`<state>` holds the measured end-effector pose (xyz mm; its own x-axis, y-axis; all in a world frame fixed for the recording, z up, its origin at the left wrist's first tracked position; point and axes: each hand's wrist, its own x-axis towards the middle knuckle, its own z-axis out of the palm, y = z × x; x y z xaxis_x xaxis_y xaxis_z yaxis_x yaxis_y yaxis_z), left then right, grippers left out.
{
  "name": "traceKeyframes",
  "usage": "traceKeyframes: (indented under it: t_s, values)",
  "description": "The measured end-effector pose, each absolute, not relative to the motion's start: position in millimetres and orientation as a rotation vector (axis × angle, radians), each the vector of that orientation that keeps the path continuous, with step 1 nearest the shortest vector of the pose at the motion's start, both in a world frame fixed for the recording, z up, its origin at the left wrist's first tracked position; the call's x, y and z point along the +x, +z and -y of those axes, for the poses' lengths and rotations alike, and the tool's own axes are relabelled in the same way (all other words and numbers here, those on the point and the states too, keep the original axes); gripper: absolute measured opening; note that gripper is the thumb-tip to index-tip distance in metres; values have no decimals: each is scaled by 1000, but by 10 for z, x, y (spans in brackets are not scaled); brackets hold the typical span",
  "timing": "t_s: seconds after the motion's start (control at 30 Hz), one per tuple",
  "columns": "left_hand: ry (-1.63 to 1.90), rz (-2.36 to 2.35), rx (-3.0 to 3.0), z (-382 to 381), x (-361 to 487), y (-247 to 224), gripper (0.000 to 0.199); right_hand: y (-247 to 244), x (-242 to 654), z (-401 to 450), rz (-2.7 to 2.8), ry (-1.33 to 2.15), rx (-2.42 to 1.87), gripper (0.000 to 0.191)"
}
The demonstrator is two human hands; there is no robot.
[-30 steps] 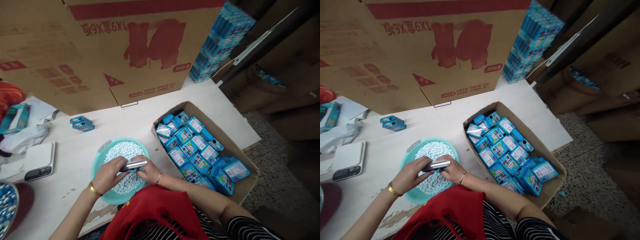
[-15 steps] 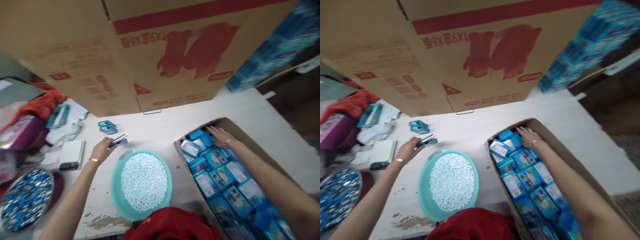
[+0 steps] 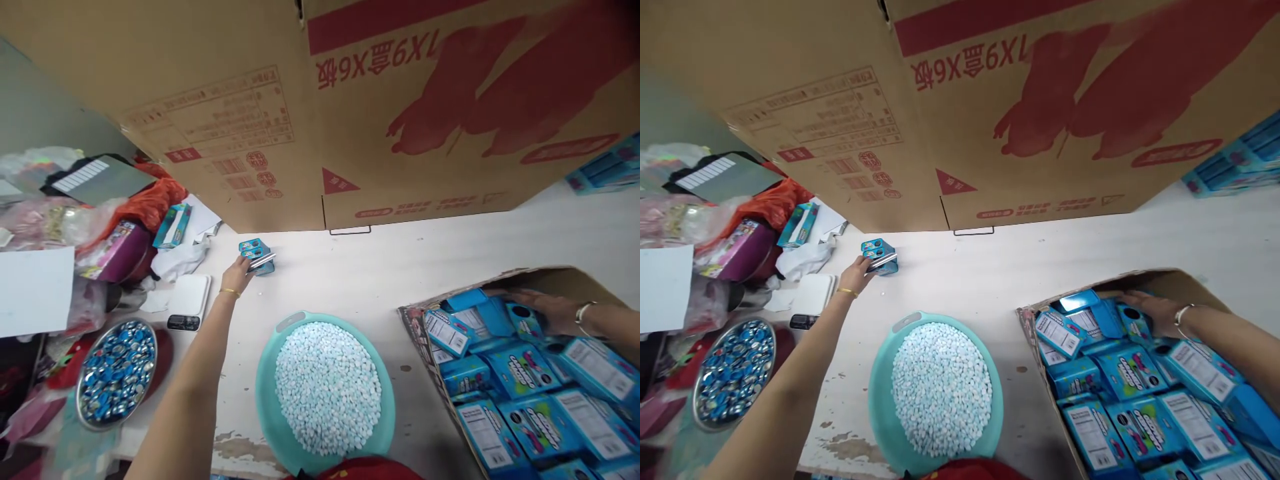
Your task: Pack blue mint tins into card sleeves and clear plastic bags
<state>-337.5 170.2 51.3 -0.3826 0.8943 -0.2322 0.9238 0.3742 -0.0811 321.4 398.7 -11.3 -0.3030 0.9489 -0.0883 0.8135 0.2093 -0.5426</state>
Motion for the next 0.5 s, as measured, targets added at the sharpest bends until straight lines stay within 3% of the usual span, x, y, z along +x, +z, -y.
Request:
traceKeyframes:
  t_s: [0.1,0.23,0.33,0.43,0.5]
  values:
    - [-246,-2526,1635,-1747,-3380,473,35,23,3350,-4187,2346,1086,-1584,28]
    - [90,-2561,1667,-1639,-3165,550,49,403,3510,-4061,2514,773,-1605,33]
    - [450,-2309,1772,-1259,-2766,738,33,856,3534,-3698,2569,427,-1671,39]
    - [366,-1885,1755,-662,-2275,946,25,1281,3343,-3210,2362,265,-1736,45]
    - [192,-1767,1690,-272,-1962,999,23,1447,3083,-2845,2098,444,-1696,50]
